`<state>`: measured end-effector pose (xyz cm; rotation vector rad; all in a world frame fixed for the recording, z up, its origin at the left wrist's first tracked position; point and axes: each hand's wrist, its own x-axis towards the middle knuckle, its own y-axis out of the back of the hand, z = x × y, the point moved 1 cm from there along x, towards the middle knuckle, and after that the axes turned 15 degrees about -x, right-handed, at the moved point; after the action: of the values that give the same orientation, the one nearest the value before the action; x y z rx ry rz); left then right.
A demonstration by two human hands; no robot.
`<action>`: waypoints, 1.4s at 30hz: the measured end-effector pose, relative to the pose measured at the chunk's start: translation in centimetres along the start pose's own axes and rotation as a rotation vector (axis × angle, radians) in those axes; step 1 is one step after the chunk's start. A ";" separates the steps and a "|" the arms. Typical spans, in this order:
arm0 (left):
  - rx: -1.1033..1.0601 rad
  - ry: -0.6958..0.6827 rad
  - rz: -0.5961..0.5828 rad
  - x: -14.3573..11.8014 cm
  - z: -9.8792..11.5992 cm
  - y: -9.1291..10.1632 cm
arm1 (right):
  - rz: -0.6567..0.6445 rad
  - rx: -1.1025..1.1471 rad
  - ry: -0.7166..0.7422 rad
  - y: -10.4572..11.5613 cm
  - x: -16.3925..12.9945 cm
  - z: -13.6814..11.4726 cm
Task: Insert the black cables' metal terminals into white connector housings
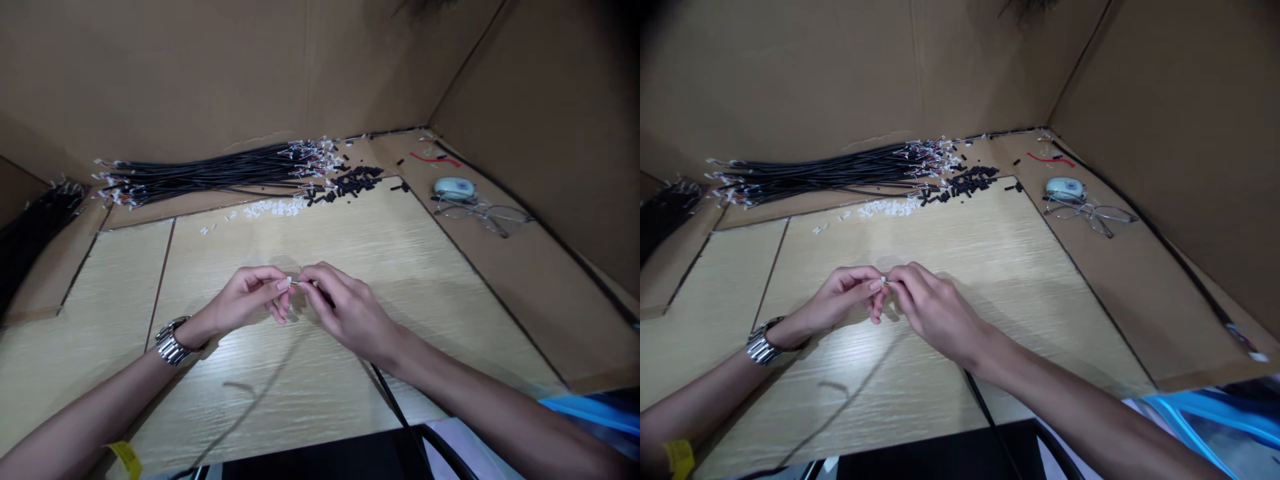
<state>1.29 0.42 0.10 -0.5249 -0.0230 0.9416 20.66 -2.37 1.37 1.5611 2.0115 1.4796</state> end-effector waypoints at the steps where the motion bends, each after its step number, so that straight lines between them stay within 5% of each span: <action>1: 0.003 0.001 -0.003 0.0 0.0 0.0 | 0.003 -0.022 0.013 0.0 0.0 0.0; 13: -0.078 0.024 -0.065 -0.1 0.2 0.2 | -0.045 -0.215 0.140 0.2 -0.9 0.0; 31: -0.094 0.092 -0.104 -0.3 0.2 0.3 | 0.144 -0.431 0.306 0.6 -1.2 -0.5; 42: 0.008 0.080 -0.114 -0.4 0.7 -0.3 | 0.116 -0.339 0.331 0.6 -1.2 -0.3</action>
<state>1.13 0.22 0.93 -0.5481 0.0228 0.8083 21.37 -3.54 1.49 1.3836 1.7161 2.1134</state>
